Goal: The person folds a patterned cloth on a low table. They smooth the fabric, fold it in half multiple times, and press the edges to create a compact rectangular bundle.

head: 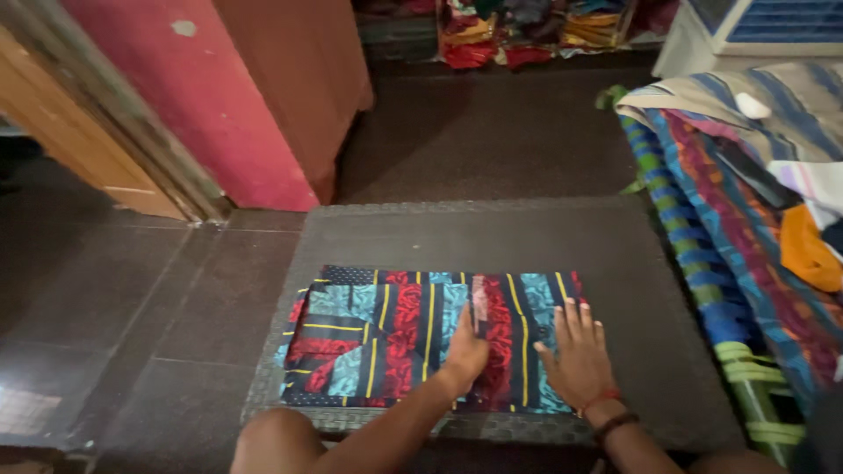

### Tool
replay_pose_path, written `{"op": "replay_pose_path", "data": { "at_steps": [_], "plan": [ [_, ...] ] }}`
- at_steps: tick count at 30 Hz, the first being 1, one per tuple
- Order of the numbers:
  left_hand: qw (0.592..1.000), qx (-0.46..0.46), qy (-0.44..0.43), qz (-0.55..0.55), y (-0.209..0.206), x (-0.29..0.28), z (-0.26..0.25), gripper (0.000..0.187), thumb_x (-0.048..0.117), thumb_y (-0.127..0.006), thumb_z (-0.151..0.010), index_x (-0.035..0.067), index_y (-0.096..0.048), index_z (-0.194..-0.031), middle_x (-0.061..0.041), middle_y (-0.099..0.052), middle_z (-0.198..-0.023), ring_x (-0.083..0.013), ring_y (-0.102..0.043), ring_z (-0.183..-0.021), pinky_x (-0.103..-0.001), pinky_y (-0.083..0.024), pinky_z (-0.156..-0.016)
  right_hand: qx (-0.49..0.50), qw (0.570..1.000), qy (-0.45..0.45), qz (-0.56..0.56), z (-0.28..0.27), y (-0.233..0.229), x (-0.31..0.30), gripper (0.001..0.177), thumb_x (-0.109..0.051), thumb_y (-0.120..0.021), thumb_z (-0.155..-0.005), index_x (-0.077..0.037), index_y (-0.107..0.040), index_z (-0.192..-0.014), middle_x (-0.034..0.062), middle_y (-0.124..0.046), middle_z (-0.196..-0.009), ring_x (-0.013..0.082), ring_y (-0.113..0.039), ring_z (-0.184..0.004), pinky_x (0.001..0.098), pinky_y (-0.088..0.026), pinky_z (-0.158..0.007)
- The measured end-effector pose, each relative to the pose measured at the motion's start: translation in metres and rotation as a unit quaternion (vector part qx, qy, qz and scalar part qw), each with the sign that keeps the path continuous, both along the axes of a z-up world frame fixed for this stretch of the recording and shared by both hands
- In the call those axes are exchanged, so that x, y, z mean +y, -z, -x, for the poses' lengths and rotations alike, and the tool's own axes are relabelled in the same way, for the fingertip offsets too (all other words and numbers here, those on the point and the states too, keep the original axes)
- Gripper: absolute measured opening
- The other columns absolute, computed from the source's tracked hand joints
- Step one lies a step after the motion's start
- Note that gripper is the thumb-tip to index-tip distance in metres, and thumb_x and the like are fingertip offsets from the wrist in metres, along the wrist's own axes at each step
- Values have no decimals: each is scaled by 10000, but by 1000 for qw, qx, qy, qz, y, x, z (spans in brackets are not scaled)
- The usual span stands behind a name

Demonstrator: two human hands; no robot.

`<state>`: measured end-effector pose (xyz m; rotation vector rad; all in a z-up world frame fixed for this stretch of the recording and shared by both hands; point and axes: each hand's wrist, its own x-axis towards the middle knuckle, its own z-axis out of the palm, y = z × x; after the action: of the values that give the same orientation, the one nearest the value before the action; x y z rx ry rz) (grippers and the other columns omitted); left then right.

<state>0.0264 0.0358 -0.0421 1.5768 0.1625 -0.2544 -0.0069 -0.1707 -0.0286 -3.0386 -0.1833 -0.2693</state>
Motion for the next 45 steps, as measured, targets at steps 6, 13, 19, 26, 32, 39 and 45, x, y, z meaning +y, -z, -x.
{"op": "replay_pose_path", "data": {
  "at_steps": [6, 13, 19, 26, 32, 39, 45],
  "plan": [
    [962, -35, -37, -270, -46, -13, 14, 895, 0, -622, -808, 74, -221, -1605, -200, -472, -1509, -339, -475, -1391, -465, -402, -1122, -26, 999, -24, -26, -3, 5, -4, 768, -513, -526, -935, 26, -392, -1465, 235, -350, -1561, 414, -289, -1464, 562, -243, -1174],
    [761, -372, 172, -503, -60, -9, 28, 736, 431, -596, -959, 68, -361, -1554, -207, -211, -1676, -376, -193, -1553, -632, -139, -1187, -38, 997, -19, -70, -17, 20, -15, 732, -467, -523, -952, 19, -405, -1488, 210, -360, -1595, 360, -325, -1490, 511, -264, -1210],
    [763, -362, 188, -502, -25, -7, 35, 827, 587, -549, -941, 64, -361, -1553, -228, -222, -1637, -394, -177, -1518, -629, -103, -1177, -57, 997, 21, -39, -54, 36, -26, 802, -533, -521, -942, 18, -374, -1506, 193, -319, -1612, 355, -307, -1483, 525, -244, -1194],
    [765, -361, 193, -497, -28, -4, 37, 828, 582, -539, -954, 74, -336, -1575, -220, -229, -1646, -393, -187, -1526, -620, -104, -1190, 8, 997, 73, -6, -73, 37, -30, 829, -586, -479, -959, -19, -308, -1540, 156, -285, -1635, 338, -264, -1507, 544, -206, -1210],
    [770, -323, 207, -509, -29, -4, 37, 826, 602, -524, -955, 108, -327, -1588, -195, -222, -1673, -371, -182, -1544, -612, -117, -1218, -41, 996, 66, -31, -16, 37, -30, 854, -547, -437, -991, 44, -264, -1583, 232, -289, -1639, 409, -273, -1512, 544, -227, -1219],
    [736, -349, 201, -545, -14, -3, 34, 859, 664, -458, -947, 130, -293, -1599, -177, -171, -1677, -357, -140, -1552, -630, -110, -1210, 65, 992, 71, 85, 66, 19, -31, 900, -633, -458, -958, -24, -216, -1576, 188, -218, -1652, 376, -240, -1509, 532, -223, -1195],
    [678, -361, 261, -584, 1, 11, 51, 906, 745, -368, -941, 179, -193, -1627, -149, -86, -1702, -348, -94, -1558, -670, -83, -1190, 231, 959, 132, 102, 103, -13, -11, 1081, -724, -529, -891, 4, -152, -1595, 189, -140, -1678, 347, -184, -1529, 473, -211, -1206]
  ]
}}
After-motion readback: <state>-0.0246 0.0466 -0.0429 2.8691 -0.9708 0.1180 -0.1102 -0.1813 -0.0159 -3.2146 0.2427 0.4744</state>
